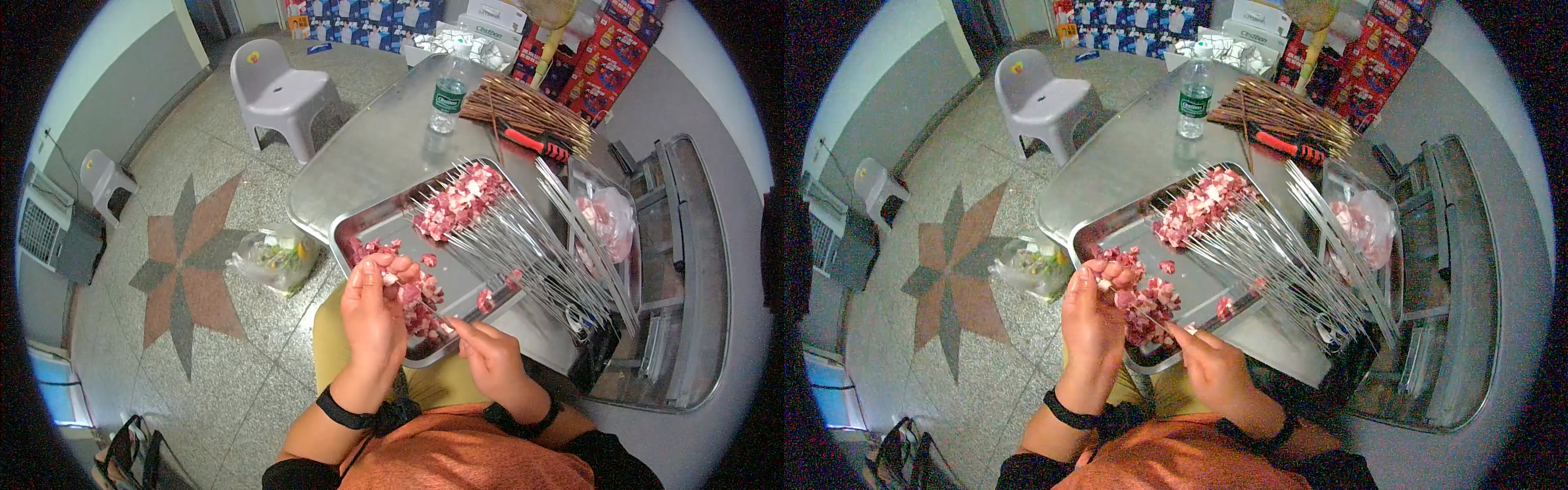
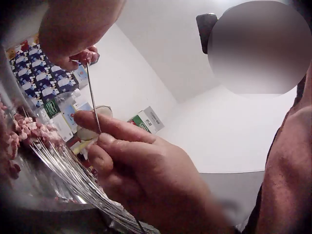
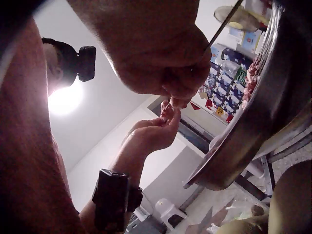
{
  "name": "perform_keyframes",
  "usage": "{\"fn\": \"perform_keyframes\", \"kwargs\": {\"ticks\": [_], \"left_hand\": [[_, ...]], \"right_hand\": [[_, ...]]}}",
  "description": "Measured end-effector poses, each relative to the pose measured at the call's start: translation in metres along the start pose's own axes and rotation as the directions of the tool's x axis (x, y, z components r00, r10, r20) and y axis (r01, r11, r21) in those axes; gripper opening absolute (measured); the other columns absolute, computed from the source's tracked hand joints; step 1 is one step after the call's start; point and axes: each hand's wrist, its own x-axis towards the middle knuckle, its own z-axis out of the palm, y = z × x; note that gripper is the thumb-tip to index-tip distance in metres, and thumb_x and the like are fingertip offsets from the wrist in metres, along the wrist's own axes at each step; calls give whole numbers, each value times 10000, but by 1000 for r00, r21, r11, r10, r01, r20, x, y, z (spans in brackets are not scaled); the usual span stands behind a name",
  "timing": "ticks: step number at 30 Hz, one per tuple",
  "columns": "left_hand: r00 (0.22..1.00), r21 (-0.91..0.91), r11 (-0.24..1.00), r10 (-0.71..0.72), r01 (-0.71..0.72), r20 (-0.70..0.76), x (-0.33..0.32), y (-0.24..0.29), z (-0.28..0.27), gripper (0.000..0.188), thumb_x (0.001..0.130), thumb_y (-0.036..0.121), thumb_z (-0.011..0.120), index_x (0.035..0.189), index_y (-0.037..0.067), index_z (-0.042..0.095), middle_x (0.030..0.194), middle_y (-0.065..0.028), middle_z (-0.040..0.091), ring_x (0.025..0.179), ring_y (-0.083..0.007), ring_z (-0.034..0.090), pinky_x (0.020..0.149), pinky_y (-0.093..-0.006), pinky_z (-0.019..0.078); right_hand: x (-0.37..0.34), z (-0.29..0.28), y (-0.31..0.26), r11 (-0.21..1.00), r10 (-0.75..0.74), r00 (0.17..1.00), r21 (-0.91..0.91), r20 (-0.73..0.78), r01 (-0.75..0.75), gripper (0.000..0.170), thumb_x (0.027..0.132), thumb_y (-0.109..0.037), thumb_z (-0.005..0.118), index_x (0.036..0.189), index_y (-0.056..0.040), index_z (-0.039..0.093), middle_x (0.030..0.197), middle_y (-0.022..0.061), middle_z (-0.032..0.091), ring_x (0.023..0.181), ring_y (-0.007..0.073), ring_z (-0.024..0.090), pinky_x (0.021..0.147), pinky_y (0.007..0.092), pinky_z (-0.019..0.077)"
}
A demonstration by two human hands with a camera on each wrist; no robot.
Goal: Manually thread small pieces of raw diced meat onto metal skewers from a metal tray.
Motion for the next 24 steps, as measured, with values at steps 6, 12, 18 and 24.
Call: {"fn": "perform_keyframes", "kwargs": {"ticks": [6, 12, 18, 24], "left_hand": [[999, 18, 999, 45, -45, -29, 2, -3, -1, 221, 939, 212, 434, 950, 10, 522, 875, -112, 608, 811, -200, 592, 782, -322, 476], [996, 45, 998, 56, -53, -68, 5, 1, -1, 219, 940, 211, 433, 949, 11, 520, 876, -114, 607, 813, -198, 592, 777, -320, 475], [997, 94, 993, 76, -73, -29, -1, -1, 2, 208, 944, 216, 422, 950, 30, 514, 873, -98, 608, 816, -195, 598, 740, -297, 468], [996, 114, 989, 94, -94, 5, -5, -7, 5, 202, 947, 219, 413, 951, 40, 504, 877, -95, 606, 836, -193, 595, 735, -293, 464]], "right_hand": [[-2, -1, 0, 999, -35, 999, -3, -8, 35, 416, 794, 24, 490, 1203, -50, 504, 805, 168, 564, 679, 324, 571, 595, 360, 468], [0, -5, -8, 999, 9, 1000, -39, 23, -8, 411, 793, 25, 487, 1197, -52, 507, 823, 170, 564, 703, 324, 574, 610, 368, 470], [3, -2, -9, 999, 3, 999, -54, 34, -1, 411, 793, 19, 486, 1196, -55, 507, 817, 165, 556, 705, 324, 569, 616, 375, 467], [1, 0, -5, 998, -2, 999, -56, 34, 4, 412, 791, 16, 489, 1198, -50, 504, 807, 159, 557, 695, 321, 568, 609, 372, 467]]}}
